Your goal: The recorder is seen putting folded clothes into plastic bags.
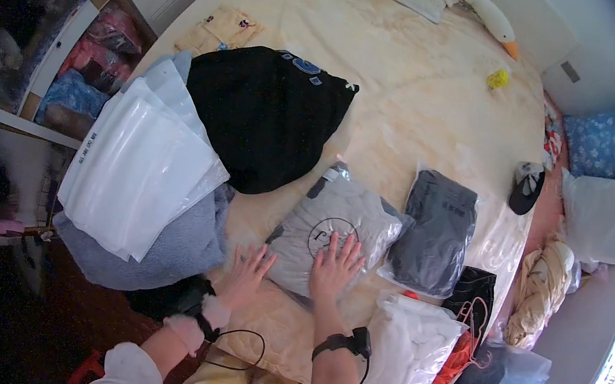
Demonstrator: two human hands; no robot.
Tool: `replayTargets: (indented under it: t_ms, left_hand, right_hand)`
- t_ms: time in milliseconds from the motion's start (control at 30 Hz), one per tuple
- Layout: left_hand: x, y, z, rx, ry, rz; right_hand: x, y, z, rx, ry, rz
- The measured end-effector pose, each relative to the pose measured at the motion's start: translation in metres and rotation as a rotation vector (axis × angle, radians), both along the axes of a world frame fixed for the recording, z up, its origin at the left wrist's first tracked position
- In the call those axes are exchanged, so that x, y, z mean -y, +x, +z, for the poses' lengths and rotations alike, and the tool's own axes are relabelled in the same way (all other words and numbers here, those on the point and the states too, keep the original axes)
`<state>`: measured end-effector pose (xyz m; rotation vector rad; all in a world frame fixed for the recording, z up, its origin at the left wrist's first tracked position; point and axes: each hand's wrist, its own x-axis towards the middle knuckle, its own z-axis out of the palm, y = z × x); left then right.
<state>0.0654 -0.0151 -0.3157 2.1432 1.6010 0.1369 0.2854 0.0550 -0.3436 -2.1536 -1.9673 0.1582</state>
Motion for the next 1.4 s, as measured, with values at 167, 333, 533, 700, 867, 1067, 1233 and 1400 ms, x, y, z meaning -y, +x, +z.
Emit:
replayTargets:
  t_ms: [167,333,533,700,867,1067,1233,1400]
  left_hand:
    - [0.057,0.015,-0.016,0.430,-0.407,0.870]
    - [0.061,0.047,-0.091,1.430,-0.687,1.135]
    - [0.046,0.042,-0.075,1.245,-0.791,1.094]
    - [0.036,0.039,-0.054,1.307,-0.781,1.062]
    - [0.042,0.036,-0.066,1.369,-0.746,1.107]
    - [0.042,0.033,-0.081,1.281,-0.668,1.103]
    - [0.030,0.010,-0.082,1.316,-0.557,1.144]
    - [0.007,-0.040,-0.082,1.284,-0.546,1.117]
  right_hand:
    - [0.001,-0.008,0.005,-0.031,0.008,0.002]
    - [0.001,-0.005,0.002,-0.032,0.028,0.009]
    - [0.002,-0.002,0.000,-0.013,0.022,0.001]
    - [0.003,-0.002,-0.003,-0.005,0.015,-0.002]
    - [0.002,-0.005,-0.001,-0.027,0.051,0.004]
    - [0.000,-0.005,-0.002,-0.022,0.024,-0.014]
    - [0.000,-0.007,-0.004,-0.028,0.027,-0.032]
    - [0.001,-0.007,-0.004,-0.023,0.024,-0.028]
